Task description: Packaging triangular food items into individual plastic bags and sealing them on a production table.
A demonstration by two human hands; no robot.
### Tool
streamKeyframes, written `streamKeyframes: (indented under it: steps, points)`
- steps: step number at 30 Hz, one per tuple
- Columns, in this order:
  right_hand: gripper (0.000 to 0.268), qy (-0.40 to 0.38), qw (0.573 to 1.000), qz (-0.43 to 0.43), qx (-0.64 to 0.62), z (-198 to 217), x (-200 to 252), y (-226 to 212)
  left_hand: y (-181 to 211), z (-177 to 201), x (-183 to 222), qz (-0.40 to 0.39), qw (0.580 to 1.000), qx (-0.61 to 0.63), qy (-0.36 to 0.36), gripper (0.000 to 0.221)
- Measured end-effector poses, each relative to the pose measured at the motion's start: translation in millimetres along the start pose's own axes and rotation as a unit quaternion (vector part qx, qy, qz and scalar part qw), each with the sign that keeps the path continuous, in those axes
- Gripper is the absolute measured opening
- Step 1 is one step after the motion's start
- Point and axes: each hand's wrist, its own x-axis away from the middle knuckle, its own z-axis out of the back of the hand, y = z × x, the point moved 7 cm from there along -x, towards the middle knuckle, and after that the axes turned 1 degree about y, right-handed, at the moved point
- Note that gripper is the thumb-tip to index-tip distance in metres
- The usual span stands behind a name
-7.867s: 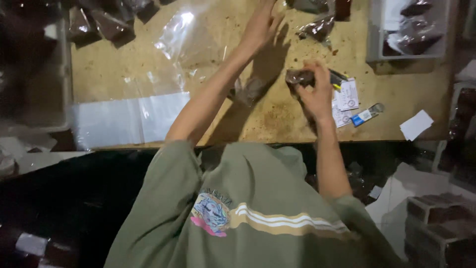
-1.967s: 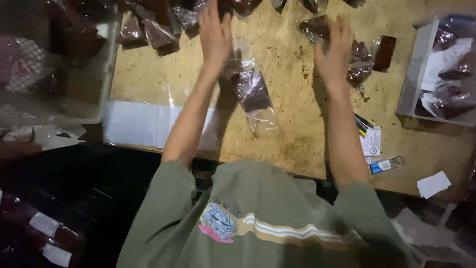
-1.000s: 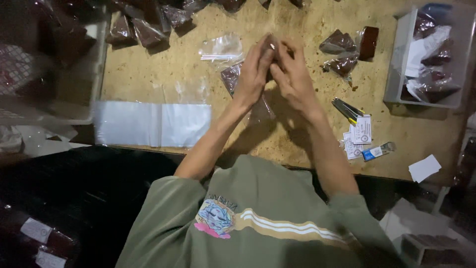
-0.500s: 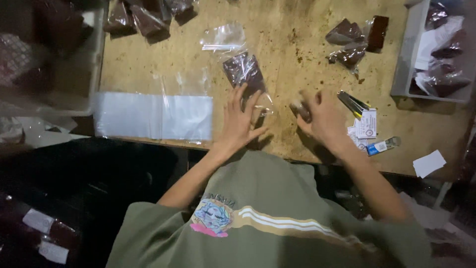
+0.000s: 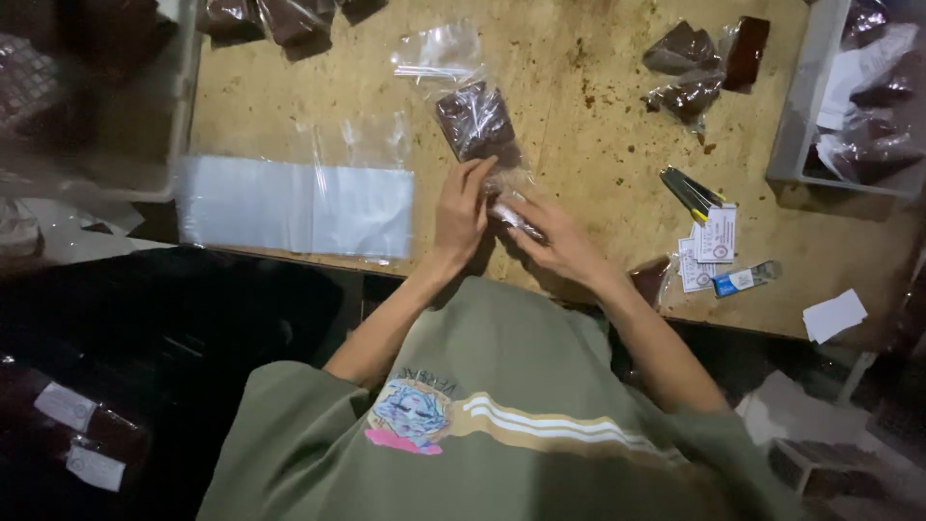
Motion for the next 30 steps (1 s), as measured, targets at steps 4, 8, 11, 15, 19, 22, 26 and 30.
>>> streamKeyframes:
  steps: [4,8,11,15,19,22,26,30]
  points:
    - [0.034,-0.063,0.995,0.008,0.071,-21,1,13,19,16,-4,-0.056,0.996,-0.057,0.044,0.032]
    - [0.060,-0.150,0.968,-0.198,0.035,-11,-14,-8,15,15,-3,-0.063,0.988,-0.139,0.036,0.026]
    - [0.064,-0.024,0.980,-0.173,-0.096,-6,-9,10,-3,15,-2,0.061,0.995,-0.076,-0.032,0.024]
    - [0.049,0.037,0.960,-0.186,-0.206,-7,14,42,11,42,-9,0.156,0.975,-0.100,-0.121,0.029]
    - [0.039,0.076,0.993,-0.080,-0.043,-20,8,68,-21,6,20,0.098,0.988,-0.037,-0.112,0.021]
    - [0.038,0.080,0.990,-0.017,0.114,-19,6,52,-21,-2,25,0.050,0.997,0.000,-0.062,0.026]
    - [0.046,0.035,0.962,0.056,0.264,-20,-9,17,-36,-4,36,0.065,0.996,0.006,-0.058,0.015]
    - [0.049,-0.030,0.970,0.039,0.237,-24,-13,26,-25,7,27,0.062,0.993,0.059,-0.075,0.019]
